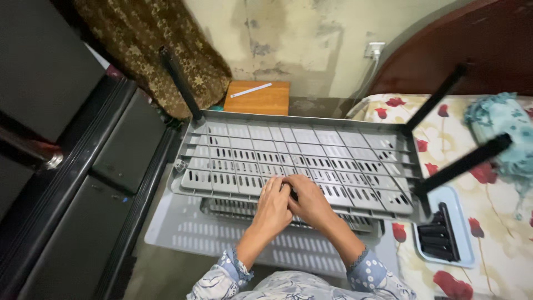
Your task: The person assembles a plastic dish rack by inserting black cylindrical legs into the corners of the rack and securing them. They handle multiple legs and the rack, aligning and pressing each leg into place.
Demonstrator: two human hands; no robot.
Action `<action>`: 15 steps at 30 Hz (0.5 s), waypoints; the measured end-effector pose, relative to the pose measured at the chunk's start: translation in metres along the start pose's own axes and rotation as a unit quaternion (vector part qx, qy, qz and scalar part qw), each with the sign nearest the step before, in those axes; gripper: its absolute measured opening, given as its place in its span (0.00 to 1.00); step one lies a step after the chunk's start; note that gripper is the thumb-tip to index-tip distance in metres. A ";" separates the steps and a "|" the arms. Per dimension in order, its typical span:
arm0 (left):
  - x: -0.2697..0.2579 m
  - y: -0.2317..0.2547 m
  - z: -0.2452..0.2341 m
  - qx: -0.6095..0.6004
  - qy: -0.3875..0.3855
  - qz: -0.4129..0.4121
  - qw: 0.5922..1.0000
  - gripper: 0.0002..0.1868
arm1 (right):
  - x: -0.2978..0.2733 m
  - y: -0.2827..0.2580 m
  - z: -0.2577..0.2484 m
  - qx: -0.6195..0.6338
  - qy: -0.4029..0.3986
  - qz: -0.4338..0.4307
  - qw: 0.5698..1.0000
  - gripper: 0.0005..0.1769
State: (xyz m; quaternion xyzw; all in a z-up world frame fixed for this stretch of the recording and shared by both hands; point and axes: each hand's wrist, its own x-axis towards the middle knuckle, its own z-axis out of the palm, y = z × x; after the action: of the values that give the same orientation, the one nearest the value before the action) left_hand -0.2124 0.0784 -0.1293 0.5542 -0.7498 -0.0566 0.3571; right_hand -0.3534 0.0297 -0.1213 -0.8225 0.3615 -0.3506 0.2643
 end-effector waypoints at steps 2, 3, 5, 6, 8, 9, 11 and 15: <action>-0.010 0.013 -0.001 -0.045 -0.030 -0.023 0.998 0.17 | -0.016 -0.006 -0.006 -0.005 0.018 -0.009 1.000 0.19; -0.015 0.021 -0.001 -0.046 -0.025 -0.017 0.998 0.17 | -0.025 -0.010 -0.008 -0.007 0.027 -0.012 1.000 0.19; -0.027 0.036 0.000 -0.049 -0.014 -0.008 0.999 0.17 | -0.046 -0.018 -0.015 -0.001 0.029 0.001 1.000 0.19; -0.034 0.044 0.000 -0.054 -0.003 -0.004 0.999 0.17 | -0.058 -0.024 -0.019 0.001 0.028 0.009 1.000 0.19; -0.049 0.058 0.003 -0.064 0.020 0.003 0.998 0.19 | -0.077 -0.032 -0.025 -0.013 0.029 -0.014 0.999 0.21; -0.057 0.065 0.006 -0.074 0.029 0.009 0.997 0.19 | -0.086 -0.034 -0.027 -0.020 0.030 -0.026 0.999 0.22; -0.074 0.080 0.012 -0.095 0.042 0.018 0.994 0.19 | -0.108 -0.038 -0.033 -0.026 0.019 -0.005 0.999 0.21; -0.096 0.112 0.026 -0.113 0.021 0.020 0.993 0.20 | -0.152 -0.044 -0.049 -0.023 0.021 0.027 0.999 0.20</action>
State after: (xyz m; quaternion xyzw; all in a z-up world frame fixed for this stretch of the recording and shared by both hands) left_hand -0.3039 0.1965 -0.1405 0.4962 -0.7421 -0.1221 0.4338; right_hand -0.4478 0.1660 -0.1195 -0.8110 0.3969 -0.3521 0.2465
